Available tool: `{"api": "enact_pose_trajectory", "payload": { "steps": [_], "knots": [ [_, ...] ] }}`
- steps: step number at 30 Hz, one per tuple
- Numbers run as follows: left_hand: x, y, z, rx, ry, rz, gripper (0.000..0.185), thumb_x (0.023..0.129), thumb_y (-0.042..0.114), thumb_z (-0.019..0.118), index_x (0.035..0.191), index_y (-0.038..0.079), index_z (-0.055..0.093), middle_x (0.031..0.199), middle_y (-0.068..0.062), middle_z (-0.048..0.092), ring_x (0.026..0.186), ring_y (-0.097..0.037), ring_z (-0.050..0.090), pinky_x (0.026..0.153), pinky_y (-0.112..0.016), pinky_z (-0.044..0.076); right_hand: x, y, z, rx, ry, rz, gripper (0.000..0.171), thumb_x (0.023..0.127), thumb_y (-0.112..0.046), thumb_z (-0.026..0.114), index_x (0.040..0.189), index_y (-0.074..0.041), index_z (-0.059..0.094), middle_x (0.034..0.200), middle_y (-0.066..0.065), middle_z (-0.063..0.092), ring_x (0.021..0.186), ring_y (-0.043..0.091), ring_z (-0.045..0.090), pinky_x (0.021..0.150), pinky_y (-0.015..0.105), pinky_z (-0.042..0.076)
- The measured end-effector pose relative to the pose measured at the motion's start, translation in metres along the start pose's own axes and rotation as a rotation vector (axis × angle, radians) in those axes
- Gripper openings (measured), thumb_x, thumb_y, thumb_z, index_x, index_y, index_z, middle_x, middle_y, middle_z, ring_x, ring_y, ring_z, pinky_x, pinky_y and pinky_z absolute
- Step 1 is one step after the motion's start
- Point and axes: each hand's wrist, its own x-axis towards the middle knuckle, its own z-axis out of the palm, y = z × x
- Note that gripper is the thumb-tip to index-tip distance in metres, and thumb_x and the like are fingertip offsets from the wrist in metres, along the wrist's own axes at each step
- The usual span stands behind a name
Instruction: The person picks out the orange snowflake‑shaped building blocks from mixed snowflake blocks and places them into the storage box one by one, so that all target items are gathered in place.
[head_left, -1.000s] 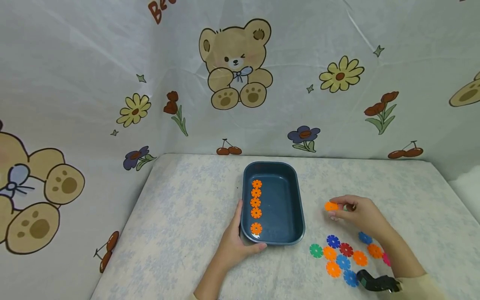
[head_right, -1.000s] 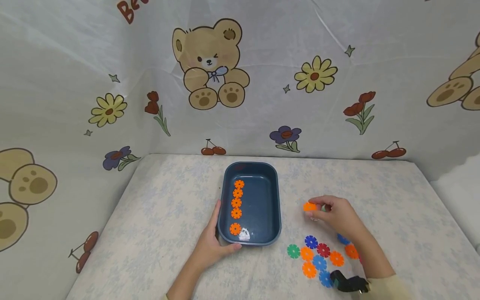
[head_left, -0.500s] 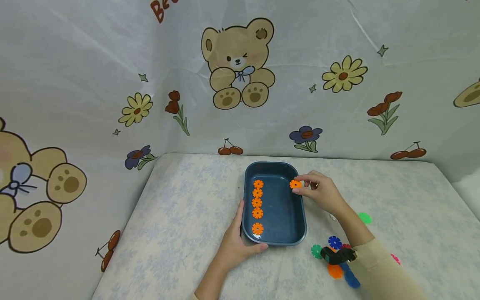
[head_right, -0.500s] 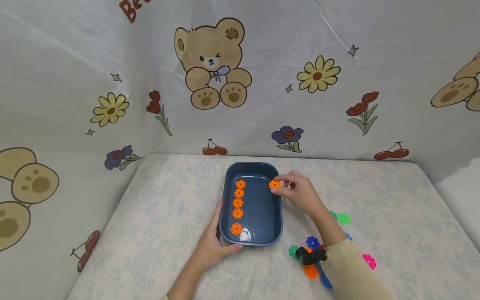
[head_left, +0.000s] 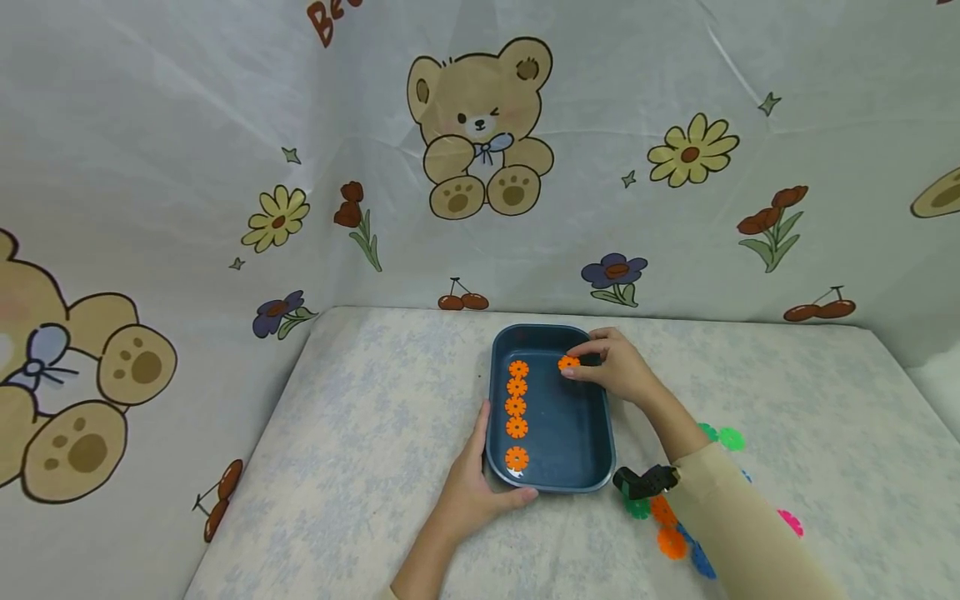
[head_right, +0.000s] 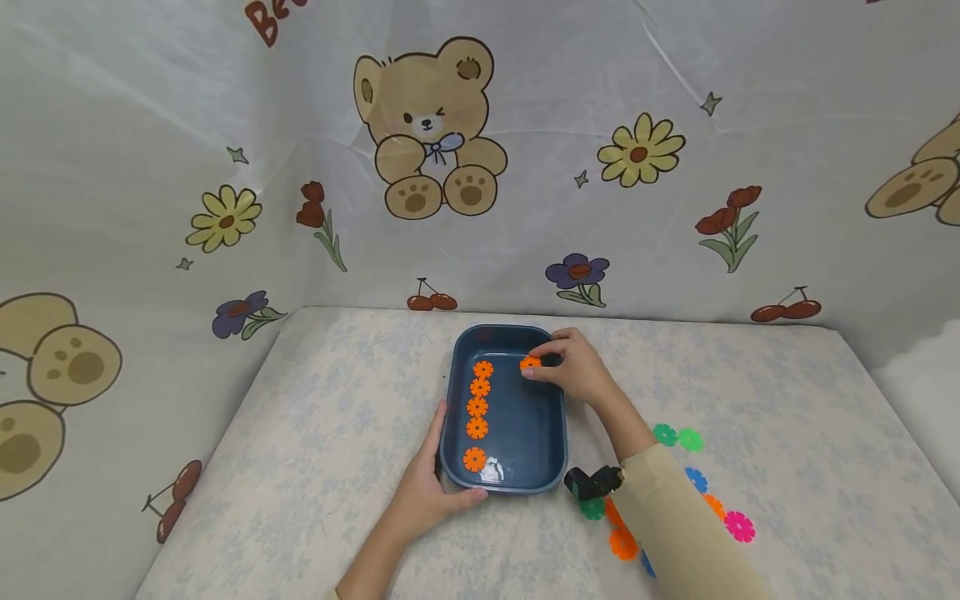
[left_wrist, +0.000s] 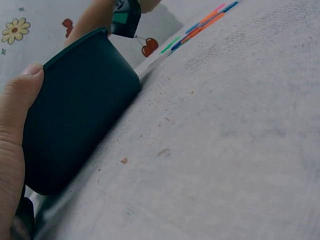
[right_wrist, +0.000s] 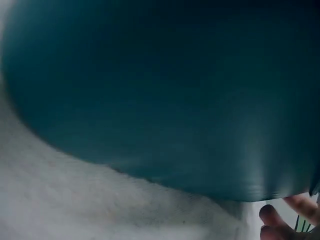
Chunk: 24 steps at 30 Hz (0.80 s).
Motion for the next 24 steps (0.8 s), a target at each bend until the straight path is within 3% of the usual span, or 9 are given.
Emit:
{"api": "enact_pose_trajectory", "payload": {
  "steps": [2,7,13,19,24],
  "knots": [
    [0.0,0.0,0.0,0.003,0.0,-0.004,0.127,0.069,0.052,0.087,0.16,0.037,-0.001,0.165,0.016,0.009,0.152,-0.018,0.022,0.12,-0.056,0.027,0.005,-0.004,0.0,-0.033,-0.035,0.01,0.035,0.082,-0.033,0.082,0.109,-0.01,0.077,0.138,0.024,0.052,0.125,0.04,0.049,0.101,0.059,0.046],
    [-0.001,0.001,-0.001,0.001,-0.001,-0.019,0.128,0.068,0.053,0.087,0.16,0.038,0.0,0.165,0.017,0.011,0.152,-0.017,0.022,0.12,-0.055,0.027,0.013,-0.013,-0.002,-0.132,-0.097,0.047,0.037,0.08,-0.034,0.083,0.107,-0.01,0.077,0.121,0.018,0.063,0.108,0.034,0.058,0.092,0.05,0.051],
    [0.0,0.0,-0.001,-0.007,-0.001,-0.026,0.128,0.068,0.052,0.088,0.159,0.039,0.0,0.165,0.016,0.012,0.152,-0.017,0.022,0.12,-0.055,0.027,0.017,-0.021,0.001,-0.291,-0.107,0.063,0.04,0.078,-0.034,0.085,0.107,-0.008,0.077,0.119,0.017,0.064,0.101,0.031,0.06,0.085,0.047,0.053],
    [0.0,0.0,-0.002,-0.014,-0.005,-0.022,0.127,0.069,0.052,0.088,0.159,0.038,0.0,0.165,0.017,0.011,0.152,-0.016,0.021,0.12,-0.055,0.027,0.019,-0.03,0.006,-0.456,-0.106,0.082,0.038,0.074,-0.035,0.088,0.102,-0.01,0.078,0.112,0.016,0.063,0.081,0.025,0.061,0.063,0.037,0.053],
    [0.001,0.0,-0.002,-0.012,-0.002,-0.006,0.127,0.069,0.052,0.087,0.16,0.037,0.0,0.165,0.016,0.01,0.152,-0.016,0.021,0.12,-0.055,0.028,0.02,-0.031,0.01,-0.513,-0.107,0.078,0.039,0.074,-0.037,0.087,0.103,-0.013,0.077,0.111,0.016,0.057,0.071,0.024,0.059,0.055,0.036,0.051]
  ]
}}
